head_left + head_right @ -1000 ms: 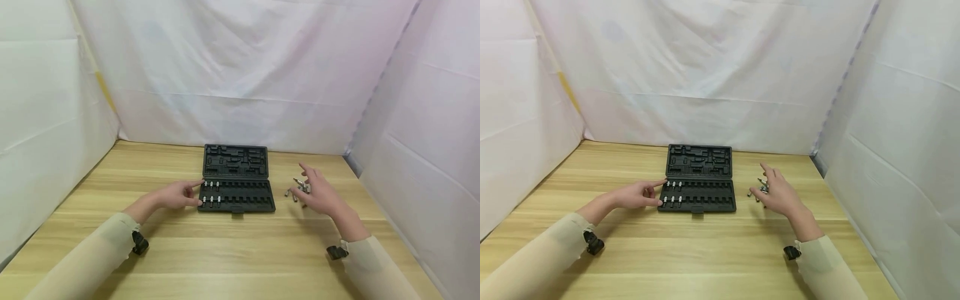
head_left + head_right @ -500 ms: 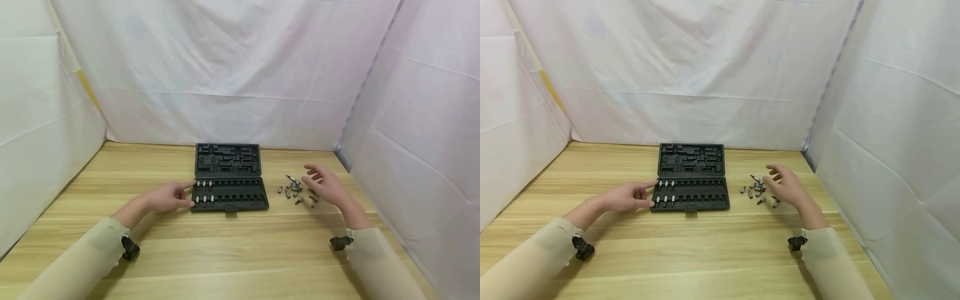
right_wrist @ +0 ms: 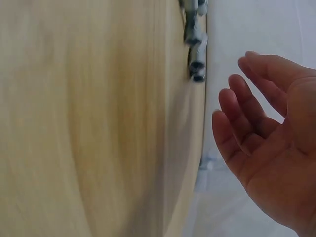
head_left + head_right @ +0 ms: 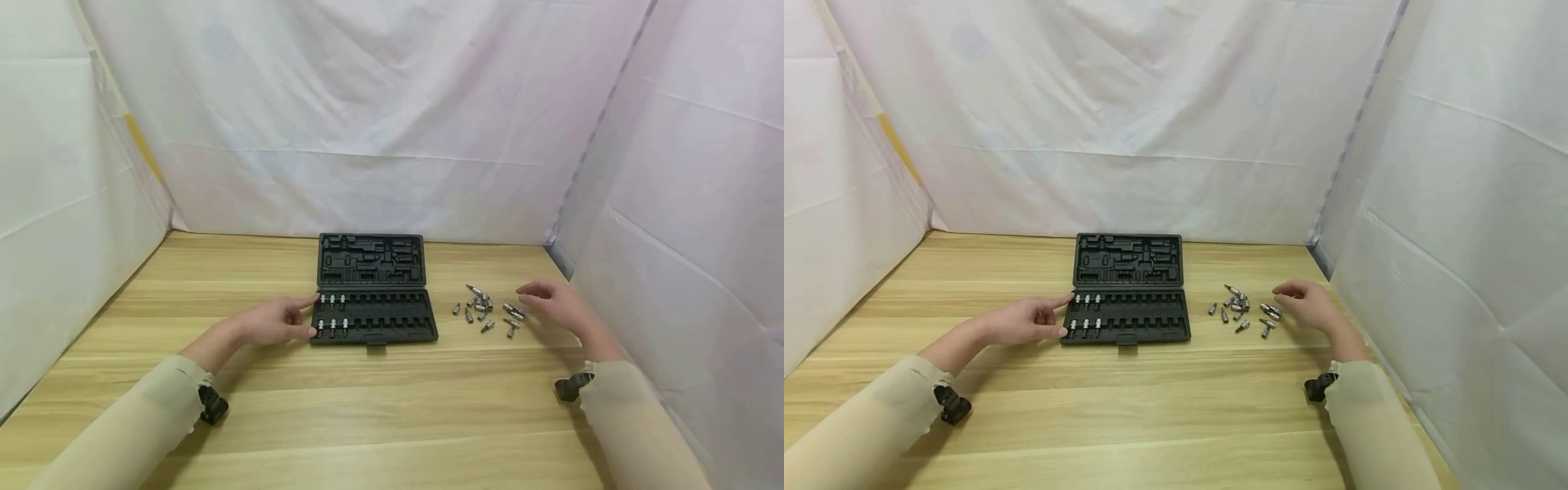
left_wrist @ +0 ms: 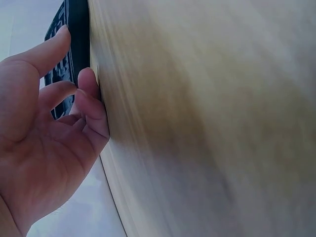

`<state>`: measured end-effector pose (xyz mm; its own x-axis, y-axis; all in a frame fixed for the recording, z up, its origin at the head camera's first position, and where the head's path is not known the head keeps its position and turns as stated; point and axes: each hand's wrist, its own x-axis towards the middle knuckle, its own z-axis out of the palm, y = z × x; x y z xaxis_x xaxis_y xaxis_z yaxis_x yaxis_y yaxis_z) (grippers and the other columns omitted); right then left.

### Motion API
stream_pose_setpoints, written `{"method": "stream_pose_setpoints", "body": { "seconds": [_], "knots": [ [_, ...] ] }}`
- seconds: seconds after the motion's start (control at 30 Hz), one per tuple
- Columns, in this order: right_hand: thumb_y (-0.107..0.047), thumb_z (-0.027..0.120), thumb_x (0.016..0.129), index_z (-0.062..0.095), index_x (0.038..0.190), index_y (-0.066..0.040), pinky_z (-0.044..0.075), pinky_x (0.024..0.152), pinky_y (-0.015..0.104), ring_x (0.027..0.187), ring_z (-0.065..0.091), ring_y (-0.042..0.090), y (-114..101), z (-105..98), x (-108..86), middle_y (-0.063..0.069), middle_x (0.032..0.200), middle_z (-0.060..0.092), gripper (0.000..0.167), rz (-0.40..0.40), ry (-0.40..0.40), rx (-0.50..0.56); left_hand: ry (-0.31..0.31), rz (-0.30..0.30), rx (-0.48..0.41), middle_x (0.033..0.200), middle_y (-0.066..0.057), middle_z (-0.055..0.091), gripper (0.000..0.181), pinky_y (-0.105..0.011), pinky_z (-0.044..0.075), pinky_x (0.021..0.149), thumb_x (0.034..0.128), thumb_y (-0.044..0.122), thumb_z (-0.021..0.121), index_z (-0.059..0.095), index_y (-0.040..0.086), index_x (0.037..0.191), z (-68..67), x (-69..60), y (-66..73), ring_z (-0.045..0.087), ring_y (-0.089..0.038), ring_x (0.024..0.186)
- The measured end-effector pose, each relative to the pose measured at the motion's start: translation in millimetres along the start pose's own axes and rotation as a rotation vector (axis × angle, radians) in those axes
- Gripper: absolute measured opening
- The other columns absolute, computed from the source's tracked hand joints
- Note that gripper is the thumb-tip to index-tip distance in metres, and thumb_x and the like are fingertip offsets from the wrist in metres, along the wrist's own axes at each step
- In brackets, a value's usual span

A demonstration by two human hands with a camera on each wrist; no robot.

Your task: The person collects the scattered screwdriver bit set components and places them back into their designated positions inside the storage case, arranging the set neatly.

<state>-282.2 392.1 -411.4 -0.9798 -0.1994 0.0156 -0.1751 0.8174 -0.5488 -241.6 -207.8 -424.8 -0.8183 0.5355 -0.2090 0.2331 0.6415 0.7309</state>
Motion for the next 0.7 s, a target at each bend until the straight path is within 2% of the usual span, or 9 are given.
{"method": "stream_pose_setpoints", "body": {
  "seconds": [0.23,0.33,0.7],
  "knots": [
    [-0.035,0.071,0.109,0.076,0.137,-0.009,0.055,0.094,0.035,0.127,0.069,0.039,13.5,-5.4,-2.4,0.020,0.141,0.074,0.038,0.034,-0.060,-0.006,-0.002,-0.023,-0.013,0.083,-0.005,0.064,0.087,-0.028,0.047,0.060,0.1059,0.031,0.075,0.026,0.010,0.175,-0.7,1.7,-2.1,0.050,-0.015,0.068],
    [-0.036,0.072,0.108,0.077,0.134,-0.012,0.055,0.093,0.034,0.126,0.069,0.038,16.3,-5.7,-1.8,0.018,0.140,0.075,0.037,0.054,-0.075,-0.020,-0.003,-0.020,-0.022,0.083,-0.005,0.064,0.087,-0.028,0.048,0.060,0.1058,0.030,0.075,0.026,0.009,0.175,-0.7,2.3,-2.9,0.051,-0.015,0.068],
    [-0.047,0.070,0.107,0.077,0.136,-0.017,0.053,0.105,0.056,0.134,0.063,0.043,23.5,-4.8,0.0,0.017,0.146,0.072,0.042,0.105,-0.135,-0.067,0.009,-0.036,-0.019,0.085,-0.006,0.063,0.087,-0.029,0.047,0.062,0.1052,0.031,0.076,0.028,0.011,0.174,-0.7,-0.1,-1.2,0.051,-0.016,0.070]
  ]
}}
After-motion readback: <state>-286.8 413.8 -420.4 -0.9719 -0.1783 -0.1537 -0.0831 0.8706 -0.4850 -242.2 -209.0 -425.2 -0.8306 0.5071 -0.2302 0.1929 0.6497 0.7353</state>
